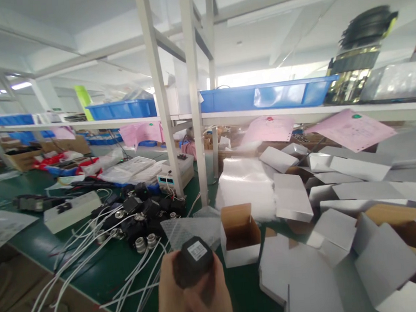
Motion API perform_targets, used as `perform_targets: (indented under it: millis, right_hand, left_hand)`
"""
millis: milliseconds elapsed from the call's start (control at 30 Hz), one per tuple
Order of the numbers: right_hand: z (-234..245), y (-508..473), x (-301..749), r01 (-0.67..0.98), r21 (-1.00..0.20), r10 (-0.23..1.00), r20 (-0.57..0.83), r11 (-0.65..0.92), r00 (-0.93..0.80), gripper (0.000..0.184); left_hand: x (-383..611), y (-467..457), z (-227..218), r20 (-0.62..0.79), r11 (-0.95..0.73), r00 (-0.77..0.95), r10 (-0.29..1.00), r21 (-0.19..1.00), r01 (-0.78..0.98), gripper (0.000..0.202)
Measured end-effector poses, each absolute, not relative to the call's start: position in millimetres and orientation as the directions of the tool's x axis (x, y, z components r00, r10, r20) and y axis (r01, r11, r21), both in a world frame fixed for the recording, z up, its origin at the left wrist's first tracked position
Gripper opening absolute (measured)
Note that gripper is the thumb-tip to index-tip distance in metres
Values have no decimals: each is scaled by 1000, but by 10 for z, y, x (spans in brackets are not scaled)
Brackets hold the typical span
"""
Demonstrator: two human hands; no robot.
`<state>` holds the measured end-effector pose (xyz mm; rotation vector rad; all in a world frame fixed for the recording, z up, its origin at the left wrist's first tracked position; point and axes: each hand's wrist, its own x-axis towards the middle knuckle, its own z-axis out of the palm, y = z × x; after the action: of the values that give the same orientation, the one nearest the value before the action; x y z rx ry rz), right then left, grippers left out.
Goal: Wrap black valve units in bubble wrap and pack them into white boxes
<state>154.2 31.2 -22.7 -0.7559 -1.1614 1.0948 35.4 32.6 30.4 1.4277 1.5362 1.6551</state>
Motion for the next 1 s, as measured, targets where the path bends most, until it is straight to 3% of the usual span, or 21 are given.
perform_targets:
  millis: [100,233,300,433,633,900,1000]
  right_hand:
    - [-326,308,1532,-503,-826,964,172,253,202,60]
    - [-296,295,1725,-730,-659,981,68,182,183,46]
    - [-250,259,1814,-764,-631,989,43,135,140,49]
    - [-177,191,1875,-814,-578,999,15,47,47,62]
    - [-149,151,1893,-862,-506,999,17,-20,-33,54]
    - [-80,160,1967,-871,-482,990,44,-95,-132,50]
    - [-11,165,1977,-852,-509,986,40,-118,-160,47]
  left_hand:
    - [509,272,357,460,-366,-198,865,850,379,52]
    - [504,164,517,349,-359,82,933,904,231,35]
    - [496,154,573,319,-339,122,940,912,231,35]
    - [596,220,591,255,-282,168,952,946,163,67]
    - [686,277,707,130,-164,233,964,977,133,57]
    - [662,321,781,122,-159,255,959,979,128,66]
    - [684,375,736,77,-111,341,937,990,83,76]
